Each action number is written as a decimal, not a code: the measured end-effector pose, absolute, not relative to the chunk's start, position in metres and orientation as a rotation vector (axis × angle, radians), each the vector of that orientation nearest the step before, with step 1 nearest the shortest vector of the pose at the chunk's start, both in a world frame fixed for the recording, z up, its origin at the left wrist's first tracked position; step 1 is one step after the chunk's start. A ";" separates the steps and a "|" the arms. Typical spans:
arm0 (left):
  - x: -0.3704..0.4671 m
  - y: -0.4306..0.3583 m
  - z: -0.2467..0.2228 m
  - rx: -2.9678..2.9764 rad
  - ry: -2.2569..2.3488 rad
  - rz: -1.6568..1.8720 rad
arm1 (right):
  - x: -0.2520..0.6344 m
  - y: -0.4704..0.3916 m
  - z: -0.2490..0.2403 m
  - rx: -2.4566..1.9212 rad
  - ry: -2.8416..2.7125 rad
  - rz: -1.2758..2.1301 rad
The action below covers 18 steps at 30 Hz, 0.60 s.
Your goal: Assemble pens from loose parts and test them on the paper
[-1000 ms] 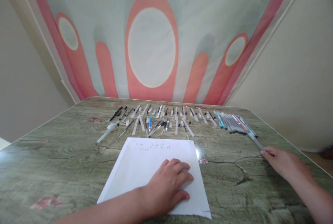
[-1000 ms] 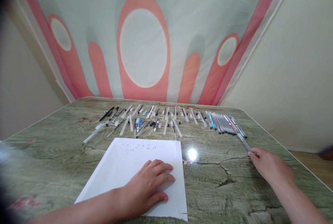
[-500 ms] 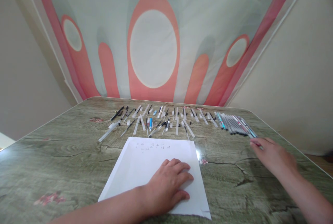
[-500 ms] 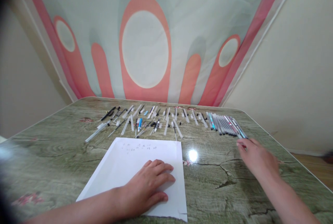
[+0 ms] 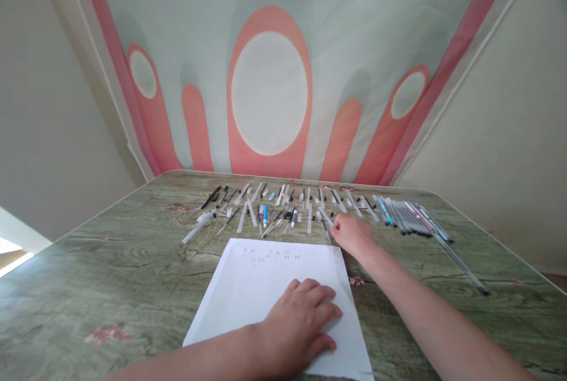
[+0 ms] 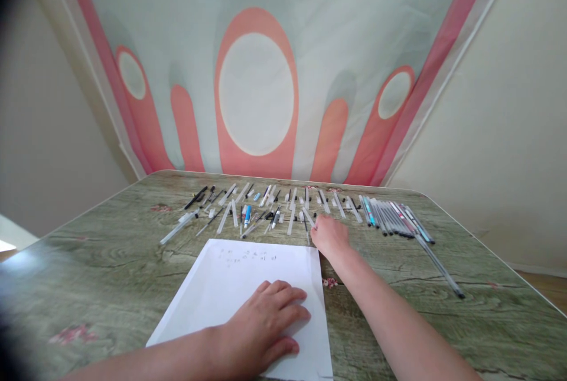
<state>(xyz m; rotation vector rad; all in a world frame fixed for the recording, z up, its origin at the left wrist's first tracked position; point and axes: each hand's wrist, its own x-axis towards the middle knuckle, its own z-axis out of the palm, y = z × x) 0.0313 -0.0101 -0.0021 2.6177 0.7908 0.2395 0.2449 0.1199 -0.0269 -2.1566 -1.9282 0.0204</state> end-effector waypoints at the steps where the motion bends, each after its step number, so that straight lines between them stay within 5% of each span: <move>1: 0.031 -0.010 -0.003 2.617 0.789 0.243 | 0.243 0.121 -0.027 -2.173 -1.919 0.030; 9: 0.031 -0.008 -0.006 2.368 0.739 0.450 | 0.251 0.082 -0.006 -2.091 -1.898 0.242; 15: 0.036 0.016 -0.019 1.216 0.822 0.730 | 0.226 0.017 0.003 -1.587 -1.832 1.116; 18: 0.036 0.025 -0.023 0.989 0.776 0.778 | 0.212 0.001 0.000 -1.481 -1.856 1.138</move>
